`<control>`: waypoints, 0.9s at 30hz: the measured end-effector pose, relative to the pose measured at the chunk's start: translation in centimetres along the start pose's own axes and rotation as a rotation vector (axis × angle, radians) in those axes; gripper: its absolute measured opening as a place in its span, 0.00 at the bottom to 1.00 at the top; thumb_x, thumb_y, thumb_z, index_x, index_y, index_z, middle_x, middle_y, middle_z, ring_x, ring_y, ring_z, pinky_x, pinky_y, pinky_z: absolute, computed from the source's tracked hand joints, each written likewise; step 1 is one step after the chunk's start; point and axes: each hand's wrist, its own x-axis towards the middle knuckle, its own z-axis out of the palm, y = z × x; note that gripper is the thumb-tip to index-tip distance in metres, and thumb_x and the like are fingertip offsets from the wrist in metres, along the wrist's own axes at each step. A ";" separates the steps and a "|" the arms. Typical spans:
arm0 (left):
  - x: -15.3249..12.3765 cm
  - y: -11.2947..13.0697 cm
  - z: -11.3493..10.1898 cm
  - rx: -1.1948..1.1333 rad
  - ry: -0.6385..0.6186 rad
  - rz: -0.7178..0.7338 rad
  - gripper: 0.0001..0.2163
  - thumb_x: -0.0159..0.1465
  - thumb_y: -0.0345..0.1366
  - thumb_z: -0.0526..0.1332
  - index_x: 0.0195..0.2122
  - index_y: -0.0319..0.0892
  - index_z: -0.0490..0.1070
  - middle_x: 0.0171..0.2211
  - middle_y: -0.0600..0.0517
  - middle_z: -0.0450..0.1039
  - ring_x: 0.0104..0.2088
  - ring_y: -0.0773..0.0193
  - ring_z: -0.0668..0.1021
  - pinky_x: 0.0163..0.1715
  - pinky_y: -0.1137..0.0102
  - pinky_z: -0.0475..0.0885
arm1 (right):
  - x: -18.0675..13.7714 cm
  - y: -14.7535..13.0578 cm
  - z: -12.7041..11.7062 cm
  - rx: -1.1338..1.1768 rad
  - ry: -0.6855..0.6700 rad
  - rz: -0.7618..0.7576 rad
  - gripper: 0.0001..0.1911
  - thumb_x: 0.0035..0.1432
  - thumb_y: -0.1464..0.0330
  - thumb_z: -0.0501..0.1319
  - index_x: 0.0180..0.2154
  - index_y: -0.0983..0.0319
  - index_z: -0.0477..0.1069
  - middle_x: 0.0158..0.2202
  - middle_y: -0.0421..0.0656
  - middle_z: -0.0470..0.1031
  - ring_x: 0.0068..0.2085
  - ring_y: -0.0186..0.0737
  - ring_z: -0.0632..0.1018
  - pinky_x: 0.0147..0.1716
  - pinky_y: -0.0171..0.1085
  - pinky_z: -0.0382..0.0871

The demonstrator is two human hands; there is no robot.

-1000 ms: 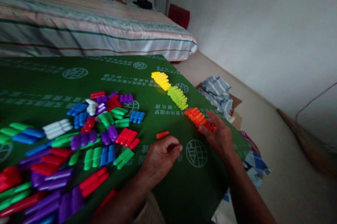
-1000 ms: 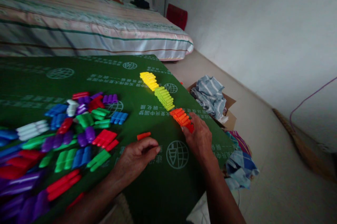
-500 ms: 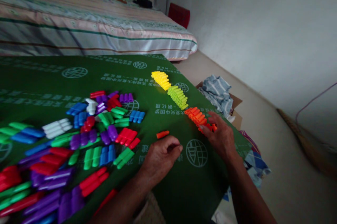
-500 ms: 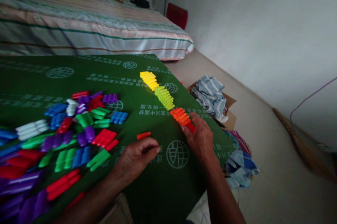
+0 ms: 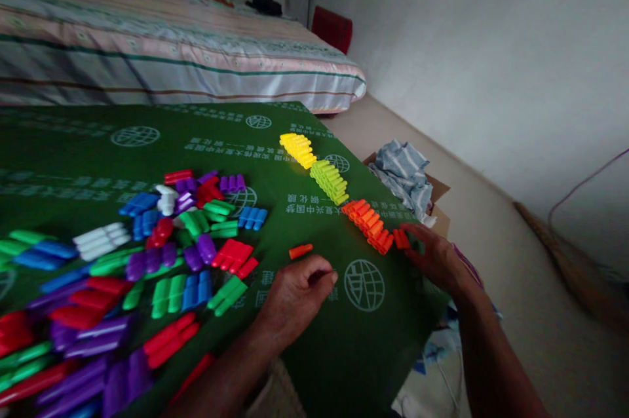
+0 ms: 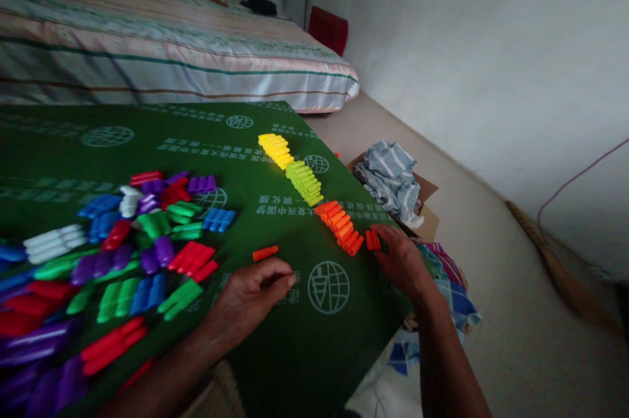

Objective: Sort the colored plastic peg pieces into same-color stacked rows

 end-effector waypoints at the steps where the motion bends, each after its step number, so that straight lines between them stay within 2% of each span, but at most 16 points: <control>1: 0.0 0.0 0.0 -0.001 -0.001 0.000 0.08 0.55 0.40 0.58 0.22 0.44 0.69 0.19 0.59 0.64 0.23 0.70 0.68 0.24 0.73 0.63 | 0.1 0.2 0.1 0.002 -0.006 0.002 0.21 0.48 0.70 0.59 0.46 0.58 0.74 0.47 0.45 0.77 0.47 0.46 0.77 0.49 0.49 0.71; 5: 0.1 -0.3 0.1 0.007 0.003 0.011 0.08 0.55 0.41 0.58 0.22 0.44 0.69 0.19 0.59 0.65 0.23 0.69 0.68 0.25 0.73 0.63 | 0.1 0.5 0.4 0.013 -0.017 0.013 0.16 0.50 0.68 0.59 0.43 0.59 0.75 0.43 0.45 0.78 0.44 0.44 0.78 0.46 0.46 0.72; 9: 0.1 -0.2 0.0 0.009 0.003 0.007 0.08 0.55 0.41 0.58 0.23 0.44 0.69 0.20 0.58 0.65 0.24 0.69 0.68 0.26 0.73 0.64 | -0.3 0.1 -0.1 0.035 0.039 0.076 0.13 0.49 0.64 0.61 0.38 0.59 0.76 0.40 0.45 0.79 0.41 0.45 0.79 0.43 0.46 0.73; 13: 0.1 -0.1 0.0 0.021 0.013 0.007 0.08 0.54 0.41 0.58 0.22 0.44 0.69 0.20 0.58 0.66 0.23 0.69 0.69 0.25 0.73 0.64 | -0.5 -1.1 -0.5 0.103 0.131 0.135 0.18 0.49 0.59 0.64 0.41 0.60 0.75 0.42 0.47 0.79 0.42 0.47 0.79 0.43 0.48 0.73; 16: 0.0 -0.1 0.0 0.024 0.012 0.014 0.08 0.55 0.41 0.58 0.23 0.44 0.69 0.20 0.58 0.67 0.24 0.69 0.69 0.26 0.73 0.64 | -0.4 -2.3 -0.2 0.154 0.169 0.125 0.21 0.48 0.58 0.65 0.43 0.61 0.74 0.43 0.48 0.79 0.42 0.48 0.79 0.43 0.50 0.73; 22: -0.1 -0.3 0.0 0.031 0.010 0.020 0.09 0.55 0.42 0.58 0.23 0.45 0.69 0.20 0.58 0.67 0.24 0.68 0.70 0.26 0.74 0.64 | 0.3 -4.4 0.6 0.121 0.184 0.081 0.20 0.48 0.62 0.64 0.44 0.59 0.74 0.43 0.47 0.79 0.42 0.48 0.79 0.45 0.49 0.73; 27: 0.0 -0.3 0.1 0.040 0.002 0.024 0.08 0.55 0.42 0.57 0.23 0.44 0.69 0.21 0.58 0.68 0.24 0.69 0.69 0.26 0.73 0.64 | 0.4 -4.8 0.8 0.057 0.166 0.075 0.21 0.49 0.62 0.64 0.46 0.58 0.74 0.43 0.47 0.79 0.44 0.50 0.79 0.45 0.50 0.73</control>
